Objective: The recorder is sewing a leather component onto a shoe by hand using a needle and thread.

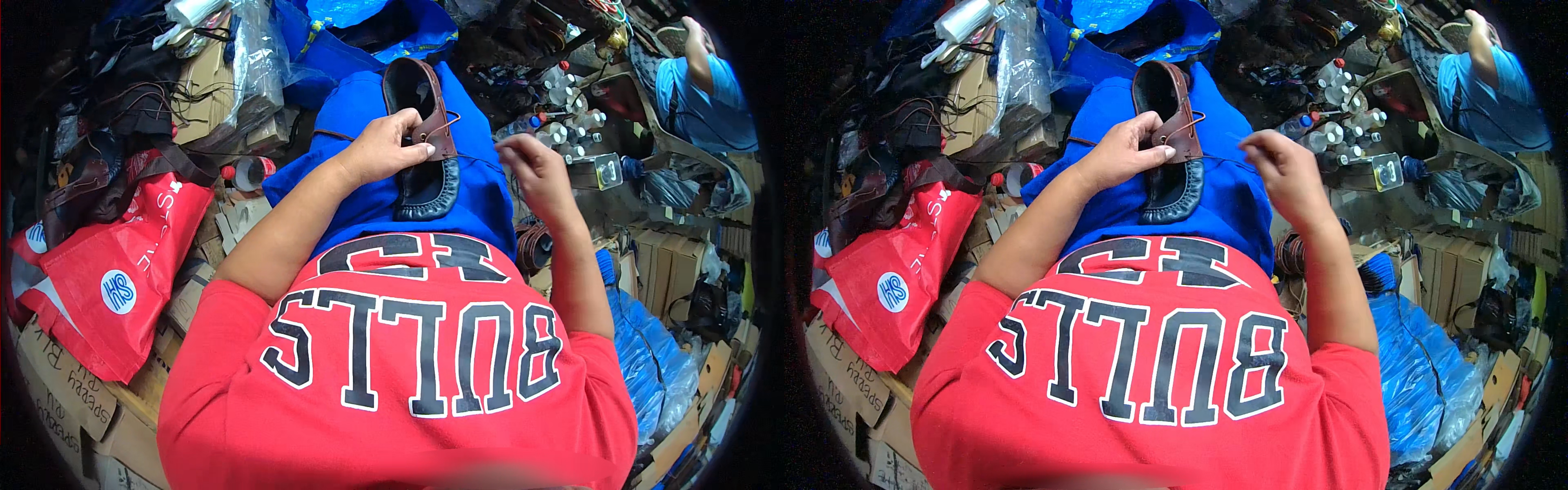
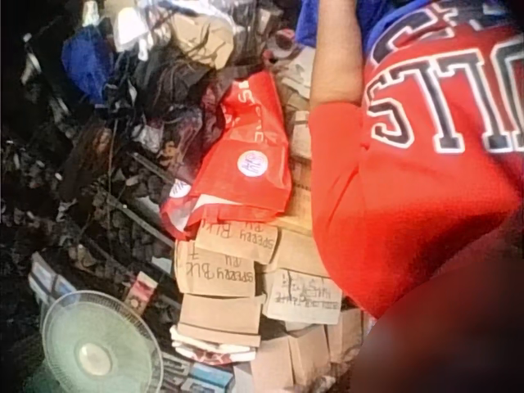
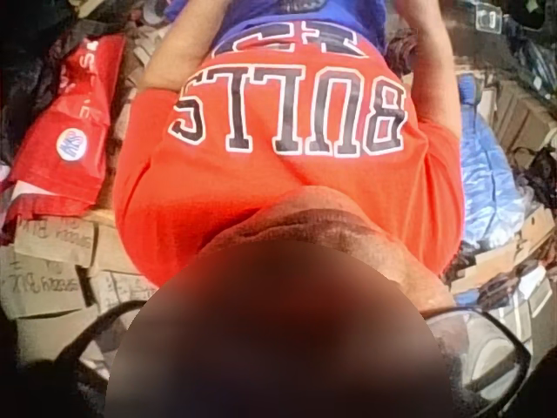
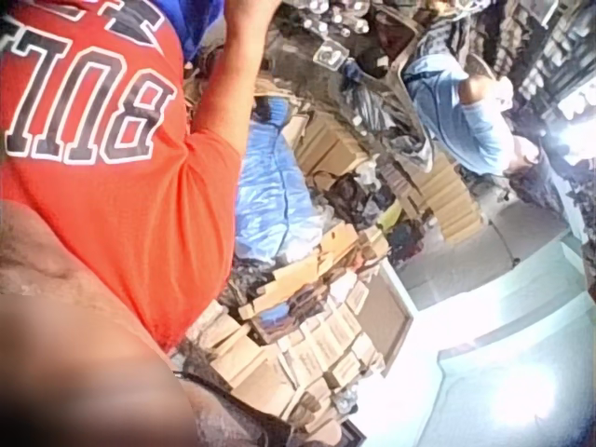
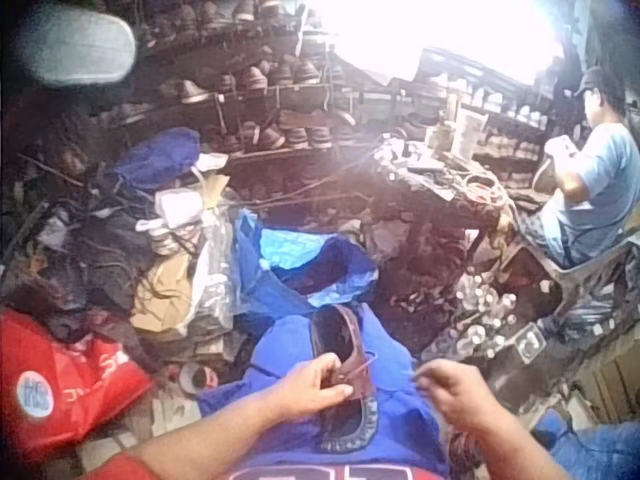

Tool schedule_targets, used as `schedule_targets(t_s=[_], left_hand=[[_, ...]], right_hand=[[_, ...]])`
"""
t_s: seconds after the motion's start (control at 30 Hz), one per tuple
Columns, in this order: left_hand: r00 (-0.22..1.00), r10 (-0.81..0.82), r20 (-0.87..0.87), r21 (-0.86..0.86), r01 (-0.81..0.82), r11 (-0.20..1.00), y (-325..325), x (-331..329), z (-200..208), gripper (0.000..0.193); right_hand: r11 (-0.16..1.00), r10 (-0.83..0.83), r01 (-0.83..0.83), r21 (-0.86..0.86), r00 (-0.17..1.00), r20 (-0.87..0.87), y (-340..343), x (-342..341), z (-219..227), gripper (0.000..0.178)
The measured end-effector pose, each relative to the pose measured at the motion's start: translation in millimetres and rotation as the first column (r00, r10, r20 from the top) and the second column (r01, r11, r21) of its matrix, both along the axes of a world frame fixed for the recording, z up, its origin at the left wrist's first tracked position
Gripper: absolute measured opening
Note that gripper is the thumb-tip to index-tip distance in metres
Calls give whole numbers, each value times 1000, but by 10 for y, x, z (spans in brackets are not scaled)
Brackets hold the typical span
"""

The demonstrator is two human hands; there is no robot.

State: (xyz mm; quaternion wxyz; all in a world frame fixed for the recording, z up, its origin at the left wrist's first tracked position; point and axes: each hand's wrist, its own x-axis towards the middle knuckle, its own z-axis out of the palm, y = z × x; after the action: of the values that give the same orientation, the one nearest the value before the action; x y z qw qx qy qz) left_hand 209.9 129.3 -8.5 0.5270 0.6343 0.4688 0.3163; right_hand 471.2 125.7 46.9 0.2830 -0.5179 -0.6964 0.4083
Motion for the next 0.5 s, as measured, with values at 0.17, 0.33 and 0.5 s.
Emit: schedule_targets(t_s=[0.17, 0.33, 0.5], left_hand=[[1000, 14, -9, -3, -14, 1000, -22, -17, 46, 26], [999, 2, 36, 3, -2, 1000, -32, 3, 38, 23], [989, 12, 145, -40, -7, 999, -50, -3, -5, 19]], right_hand=[[979, 122, -158, 126, 959, 256, 29, -315, 129, 17], [971, 140, -186, 152, 952, 271, 15, -291, 17, 17], [977, 138, -178, 116, 947, 289, 13, -347, 46, 15]])
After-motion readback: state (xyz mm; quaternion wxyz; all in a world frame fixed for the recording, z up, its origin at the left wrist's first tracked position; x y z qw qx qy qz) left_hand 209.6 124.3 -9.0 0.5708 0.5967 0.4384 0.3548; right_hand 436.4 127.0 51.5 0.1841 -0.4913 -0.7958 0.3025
